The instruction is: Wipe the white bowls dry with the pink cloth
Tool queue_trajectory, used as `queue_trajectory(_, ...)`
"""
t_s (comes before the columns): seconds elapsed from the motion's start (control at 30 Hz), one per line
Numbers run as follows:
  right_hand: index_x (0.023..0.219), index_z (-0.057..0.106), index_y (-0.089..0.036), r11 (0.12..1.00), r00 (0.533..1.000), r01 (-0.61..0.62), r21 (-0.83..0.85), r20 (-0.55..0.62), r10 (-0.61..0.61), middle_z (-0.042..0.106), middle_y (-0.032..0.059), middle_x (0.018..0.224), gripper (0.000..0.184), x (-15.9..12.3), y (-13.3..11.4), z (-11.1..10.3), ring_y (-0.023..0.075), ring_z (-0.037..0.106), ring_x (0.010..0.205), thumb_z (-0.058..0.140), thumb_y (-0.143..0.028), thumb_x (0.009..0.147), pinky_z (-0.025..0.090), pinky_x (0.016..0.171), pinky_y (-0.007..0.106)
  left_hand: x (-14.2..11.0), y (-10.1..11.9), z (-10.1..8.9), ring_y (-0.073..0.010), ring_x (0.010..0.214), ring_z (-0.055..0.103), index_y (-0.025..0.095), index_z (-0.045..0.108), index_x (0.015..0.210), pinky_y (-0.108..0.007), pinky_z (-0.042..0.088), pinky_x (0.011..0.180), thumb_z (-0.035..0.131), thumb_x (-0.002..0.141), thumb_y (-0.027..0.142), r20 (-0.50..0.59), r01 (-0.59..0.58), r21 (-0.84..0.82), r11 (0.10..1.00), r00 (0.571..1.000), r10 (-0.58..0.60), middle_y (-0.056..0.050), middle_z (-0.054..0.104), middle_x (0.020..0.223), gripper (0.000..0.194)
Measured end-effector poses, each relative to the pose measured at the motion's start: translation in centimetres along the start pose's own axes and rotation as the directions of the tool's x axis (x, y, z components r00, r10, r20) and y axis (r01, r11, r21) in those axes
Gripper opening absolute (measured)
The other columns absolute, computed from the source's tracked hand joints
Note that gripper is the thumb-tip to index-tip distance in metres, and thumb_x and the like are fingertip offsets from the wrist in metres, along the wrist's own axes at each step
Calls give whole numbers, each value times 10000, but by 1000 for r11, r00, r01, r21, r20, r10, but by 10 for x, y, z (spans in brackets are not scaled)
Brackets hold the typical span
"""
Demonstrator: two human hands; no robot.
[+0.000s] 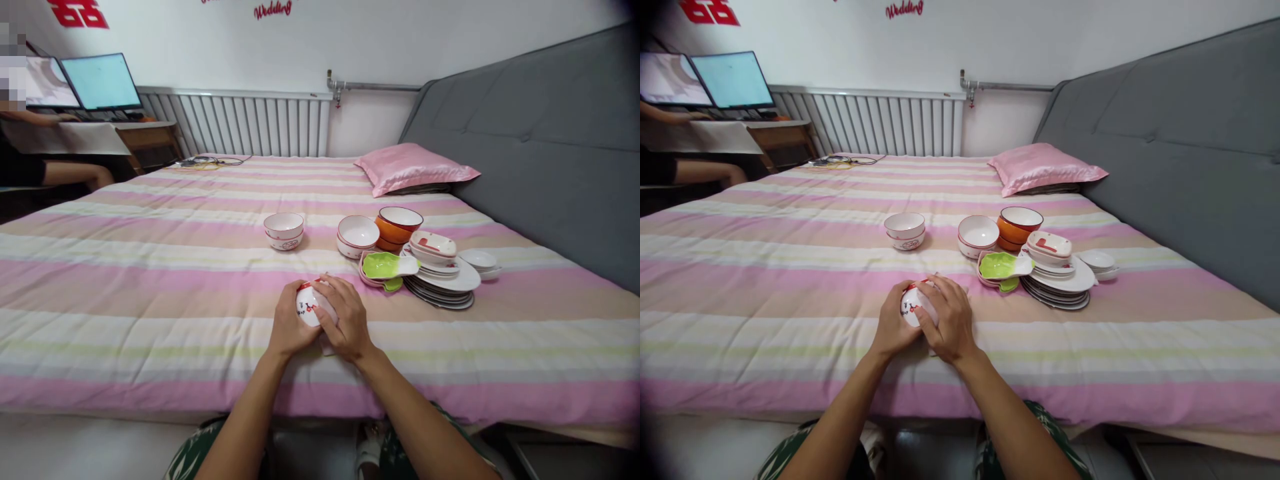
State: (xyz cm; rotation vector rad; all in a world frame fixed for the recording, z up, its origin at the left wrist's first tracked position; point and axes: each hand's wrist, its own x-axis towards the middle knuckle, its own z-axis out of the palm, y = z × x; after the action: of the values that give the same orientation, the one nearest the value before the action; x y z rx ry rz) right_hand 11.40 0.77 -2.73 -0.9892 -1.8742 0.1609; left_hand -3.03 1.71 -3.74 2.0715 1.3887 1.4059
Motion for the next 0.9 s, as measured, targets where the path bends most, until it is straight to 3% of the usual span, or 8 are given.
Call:
queue_trajectory(0.17,1285,530,-258,999,999,-34,15,2,34,503,45,1367,396,-1,0,0,239,390,1294,323,-290,949,316,1079,490,-1,1,0,-236,907,597,177,450,1115,-406,510,816,691,594,283,-8,33,14,999,999,-33,-86,582,1026,583)
queue_trajectory(0.27,1380,405,-258,997,997,-61,56,-33,63,472,43,1393,438,-2,0,1,232,344,1327,291,-268,957,291,1098,499,-1,-1,1,-241,914,601,183,452,1124,-409,510,820,705,575,270,-14,50,18,999,999,-50,-80,581,1030,611)
queue_trajectory(0.37,1418,312,-233,982,986,-131,137,-85,144,457,81,1391,474,-3,0,4,232,390,1295,346,-297,949,335,1078,477,-1,-2,1,-247,921,600,183,452,1132,-409,510,817,709,556,250,-18,55,33,998,998,-54,-79,581,1033,635)
queue_trajectory(0.47,1369,373,-213,974,975,-163,158,-128,184,489,102,1342,446,-4,1,7,234,441,1246,397,-304,933,364,1054,462,0,-3,1,-245,906,602,175,456,1125,-406,512,802,701,560,254,-26,68,38,997,997,-67,-79,582,1020,621)
queue_trajectory(0.6,1267,483,-210,990,982,-110,84,-146,121,554,90,1275,360,-2,1,7,235,460,1222,402,-276,923,353,1053,470,1,-2,0,-236,884,599,163,460,1119,-399,512,790,692,580,277,-34,72,32,997,997,-71,-83,583,1002,598)
queue_trajectory(0.9,1241,543,-222,994,994,-108,-16,-37,107,531,72,1346,353,-3,-1,7,243,418,1295,385,-300,935,283,1099,497,0,-1,0,-247,906,598,149,460,1114,-421,508,821,669,606,309,-46,79,33,996,996,-77,-108,587,1021,572)
